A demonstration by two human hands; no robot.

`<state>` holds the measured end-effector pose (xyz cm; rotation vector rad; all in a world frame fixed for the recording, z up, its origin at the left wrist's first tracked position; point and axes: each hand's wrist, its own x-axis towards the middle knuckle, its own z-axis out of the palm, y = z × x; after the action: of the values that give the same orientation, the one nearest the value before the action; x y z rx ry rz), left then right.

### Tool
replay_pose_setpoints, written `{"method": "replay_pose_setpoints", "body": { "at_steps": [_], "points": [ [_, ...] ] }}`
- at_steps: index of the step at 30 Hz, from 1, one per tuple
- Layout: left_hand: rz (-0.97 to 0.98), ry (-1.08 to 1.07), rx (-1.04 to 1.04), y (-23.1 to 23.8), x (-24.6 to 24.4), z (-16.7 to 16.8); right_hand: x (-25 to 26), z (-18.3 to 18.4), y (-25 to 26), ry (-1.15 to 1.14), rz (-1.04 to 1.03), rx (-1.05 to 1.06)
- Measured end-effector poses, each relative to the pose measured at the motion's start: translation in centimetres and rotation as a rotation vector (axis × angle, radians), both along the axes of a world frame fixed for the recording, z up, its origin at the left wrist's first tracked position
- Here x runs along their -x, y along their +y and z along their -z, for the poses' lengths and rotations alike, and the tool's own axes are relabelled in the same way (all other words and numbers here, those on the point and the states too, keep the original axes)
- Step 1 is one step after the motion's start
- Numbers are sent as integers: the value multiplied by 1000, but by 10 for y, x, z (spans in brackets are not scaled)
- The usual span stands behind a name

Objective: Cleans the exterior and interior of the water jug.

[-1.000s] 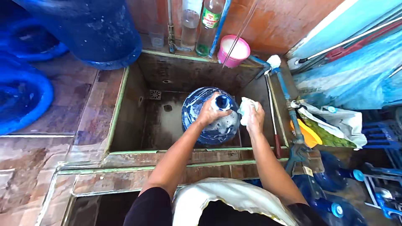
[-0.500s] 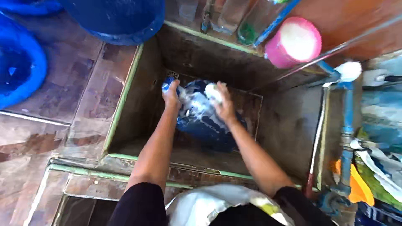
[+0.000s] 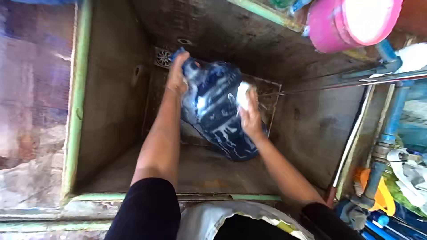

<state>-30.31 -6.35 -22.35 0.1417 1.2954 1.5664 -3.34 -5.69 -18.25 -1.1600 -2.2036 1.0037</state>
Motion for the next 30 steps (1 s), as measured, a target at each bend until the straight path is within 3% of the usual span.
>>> {"method": "replay_pose_setpoints", "body": {
  "at_steps": [3, 5, 8, 9, 11, 13, 15, 18, 20, 22, 24, 26, 28, 30],
  "points": [
    [240, -5, -274, -10, -19, -10, 21, -6, 90, -42, 117, 295],
    [255, 10, -188, -13, -18, -12, 11, 17, 109, -211, 195, 402],
    [-135, 54, 242, 1, -3, -6, 4, 15, 64, -308, 177, 203],
    [-241, 52, 320, 1, 0, 3, 6, 7, 34, -267, 143, 95],
    [-276, 60, 290, -1, -4, 10, 18, -3, -2, -113, 80, -166],
    [-127, 60, 105, -6, -11, 0, 39, -25, 9, -94, 67, -282],
    [86, 67, -117, -18, -16, -17, 51, -60, 55, -287, 62, -85],
    [286, 48, -253, -34, -16, -30, 12, -26, 94, -502, 171, 136],
    [115, 51, -154, -36, -2, -20, -40, 7, 59, -728, 253, 203],
    [-175, 118, 152, -33, 17, -1, -71, 11, 1, -872, 300, 295],
    [-245, 171, 331, -28, 31, 18, -57, -8, -45, -779, 254, 279],
    [-222, 157, 330, -19, 24, 18, -29, -8, -62, -550, 206, 106],
    [-208, 139, 242, -6, 23, 12, -10, 6, -26, -441, 238, 39],
    [-161, 117, 128, -8, 21, 15, -20, 21, 24, -538, 344, 176]
  ]
}}
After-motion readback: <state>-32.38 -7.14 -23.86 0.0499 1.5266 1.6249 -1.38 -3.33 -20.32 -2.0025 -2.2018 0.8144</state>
